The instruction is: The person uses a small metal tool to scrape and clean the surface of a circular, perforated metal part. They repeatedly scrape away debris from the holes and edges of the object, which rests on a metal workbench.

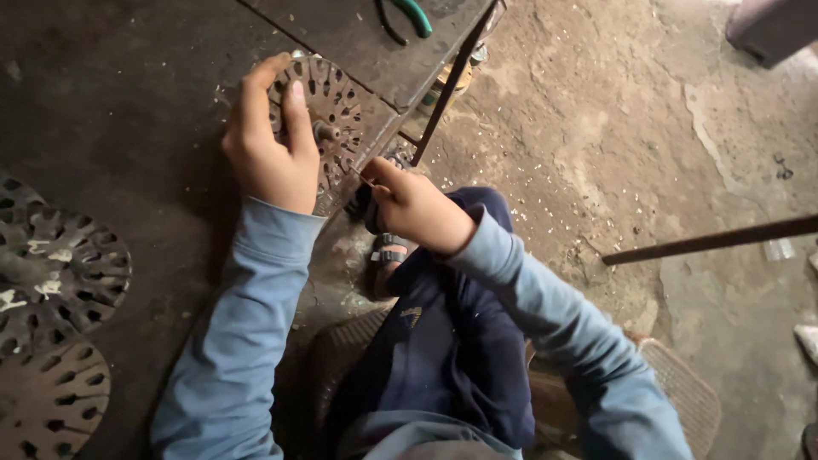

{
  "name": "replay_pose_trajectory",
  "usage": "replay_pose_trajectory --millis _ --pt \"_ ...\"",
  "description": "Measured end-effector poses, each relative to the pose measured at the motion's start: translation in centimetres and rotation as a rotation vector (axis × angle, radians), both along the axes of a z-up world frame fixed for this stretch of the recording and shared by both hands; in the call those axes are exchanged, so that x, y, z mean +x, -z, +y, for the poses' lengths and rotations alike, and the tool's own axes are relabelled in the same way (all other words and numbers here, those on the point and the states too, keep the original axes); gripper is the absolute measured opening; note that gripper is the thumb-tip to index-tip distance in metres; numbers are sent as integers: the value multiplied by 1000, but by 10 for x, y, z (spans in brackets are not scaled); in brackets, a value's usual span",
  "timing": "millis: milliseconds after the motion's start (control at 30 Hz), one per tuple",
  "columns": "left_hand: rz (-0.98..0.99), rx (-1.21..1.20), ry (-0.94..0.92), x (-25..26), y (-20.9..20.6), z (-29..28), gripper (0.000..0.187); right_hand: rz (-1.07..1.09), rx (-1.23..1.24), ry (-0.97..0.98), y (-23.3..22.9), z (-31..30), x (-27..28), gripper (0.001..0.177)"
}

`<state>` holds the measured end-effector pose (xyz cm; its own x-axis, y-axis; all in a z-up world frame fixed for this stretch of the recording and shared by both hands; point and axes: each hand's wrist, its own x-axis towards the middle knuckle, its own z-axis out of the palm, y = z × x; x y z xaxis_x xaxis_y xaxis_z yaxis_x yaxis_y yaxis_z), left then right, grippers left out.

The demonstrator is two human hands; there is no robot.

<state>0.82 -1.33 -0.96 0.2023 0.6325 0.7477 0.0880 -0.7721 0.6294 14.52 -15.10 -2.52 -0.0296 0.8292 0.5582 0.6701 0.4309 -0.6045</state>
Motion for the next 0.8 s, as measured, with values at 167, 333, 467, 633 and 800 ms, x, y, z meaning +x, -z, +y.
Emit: replay_pose_trajectory --millis 167,333,467,633,800 --pt "-10 26 -14 2 -4 0 21 1169 -939 91 -2 6 -3 6" --pt "-11 20 -11 2 -3 0 20 1385 -776 144 19 -3 -21 7" --pt "-5 -21 20 3 -2 5 19 875 -334 408 54 3 -55 5" --pt "28 76 -15 7 -9 13 19 304 0 526 75 8 -73 35" --pt "-23 8 73 -3 2 11 16 59 -260 545 52 -15 -49 21"
